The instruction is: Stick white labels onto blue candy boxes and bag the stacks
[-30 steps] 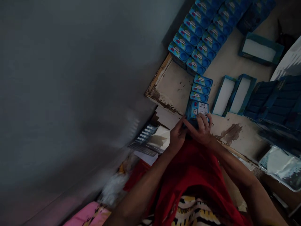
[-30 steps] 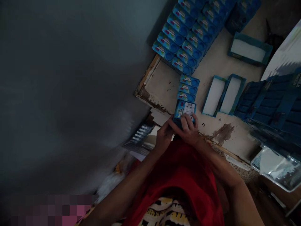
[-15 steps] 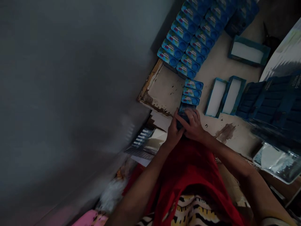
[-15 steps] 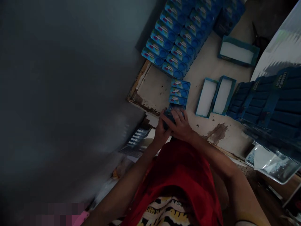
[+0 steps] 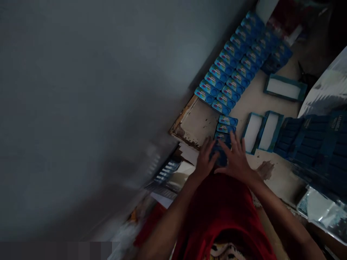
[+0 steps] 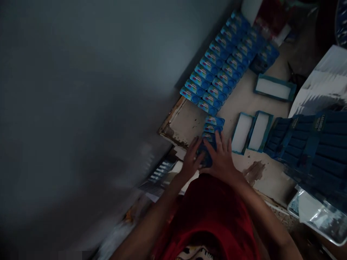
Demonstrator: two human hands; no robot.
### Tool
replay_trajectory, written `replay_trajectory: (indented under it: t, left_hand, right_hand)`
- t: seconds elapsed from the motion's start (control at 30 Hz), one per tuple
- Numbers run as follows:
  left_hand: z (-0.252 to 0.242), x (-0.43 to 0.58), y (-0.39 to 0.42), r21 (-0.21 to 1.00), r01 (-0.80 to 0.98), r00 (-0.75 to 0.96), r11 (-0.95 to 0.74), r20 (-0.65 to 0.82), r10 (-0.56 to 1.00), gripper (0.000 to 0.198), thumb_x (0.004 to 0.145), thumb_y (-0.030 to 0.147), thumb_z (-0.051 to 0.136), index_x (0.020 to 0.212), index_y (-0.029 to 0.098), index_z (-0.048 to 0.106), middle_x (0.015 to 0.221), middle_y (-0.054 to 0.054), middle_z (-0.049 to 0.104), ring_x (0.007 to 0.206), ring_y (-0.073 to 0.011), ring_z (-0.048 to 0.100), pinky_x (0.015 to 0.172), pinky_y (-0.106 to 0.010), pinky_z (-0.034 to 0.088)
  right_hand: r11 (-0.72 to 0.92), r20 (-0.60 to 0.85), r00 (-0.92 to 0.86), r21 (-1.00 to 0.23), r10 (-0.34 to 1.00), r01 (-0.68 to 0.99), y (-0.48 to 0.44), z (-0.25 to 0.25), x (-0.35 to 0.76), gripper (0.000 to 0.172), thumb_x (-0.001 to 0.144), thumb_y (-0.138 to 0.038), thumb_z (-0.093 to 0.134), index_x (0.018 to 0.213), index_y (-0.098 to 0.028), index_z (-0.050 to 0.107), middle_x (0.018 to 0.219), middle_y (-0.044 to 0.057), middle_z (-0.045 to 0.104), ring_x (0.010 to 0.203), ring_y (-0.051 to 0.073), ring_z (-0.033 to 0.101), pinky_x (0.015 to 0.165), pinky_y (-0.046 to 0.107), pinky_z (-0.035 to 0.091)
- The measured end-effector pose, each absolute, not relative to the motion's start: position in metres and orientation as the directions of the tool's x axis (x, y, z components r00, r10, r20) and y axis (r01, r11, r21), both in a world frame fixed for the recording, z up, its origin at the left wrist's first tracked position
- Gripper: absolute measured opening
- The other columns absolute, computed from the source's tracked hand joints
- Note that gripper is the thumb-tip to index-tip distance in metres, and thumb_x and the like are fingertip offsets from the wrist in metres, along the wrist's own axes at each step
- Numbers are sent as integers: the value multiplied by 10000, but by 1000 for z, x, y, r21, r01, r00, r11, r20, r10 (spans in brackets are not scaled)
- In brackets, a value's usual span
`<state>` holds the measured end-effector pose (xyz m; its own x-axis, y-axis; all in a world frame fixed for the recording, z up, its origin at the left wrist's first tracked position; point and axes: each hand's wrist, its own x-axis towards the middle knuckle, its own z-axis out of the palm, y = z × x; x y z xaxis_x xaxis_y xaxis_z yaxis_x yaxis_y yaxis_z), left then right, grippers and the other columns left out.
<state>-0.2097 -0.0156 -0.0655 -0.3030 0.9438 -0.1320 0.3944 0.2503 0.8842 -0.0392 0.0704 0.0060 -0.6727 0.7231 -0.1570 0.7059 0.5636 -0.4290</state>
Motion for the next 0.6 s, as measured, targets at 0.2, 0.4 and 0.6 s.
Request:
replay_trajectory:
  t: [0.2,0.4,0.6]
  left_hand:
    - [-36,-300,137,806,564,-521,178,180,835,492,1086,550,479,1380,188,636,1392,-145,690,1361,-266,628,1206,-440,469]
    - [-30,-270,156,768,627,-433,128,207,877,339,1086,448,487,1245,188,636,1399,-159,643,1424,-286,546,1256,-505,385]
    - [-71,-223,51,898,8,-222,440,-427,876,676,955,544,592,1529,192,524,1526,-157,611,1468,-312,541,1223,-473,446]
  right_hand:
    - [286,-150,-402,-490,903,824,183,2,-76,994,999,-724,549,1733,-163,183,1797,240,159,1686,409,133,1295,645,305]
    - [241,-150,-293,-294,944,925,220,-29,-127,1126,936,-775,609,1712,-76,189,1780,310,124,1681,447,73,1292,716,183]
    - [318,-179,-346,-169,921,933,212,-12,-139,910,1006,-520,645,1682,-20,297,1768,288,227,1671,403,184,1332,598,206]
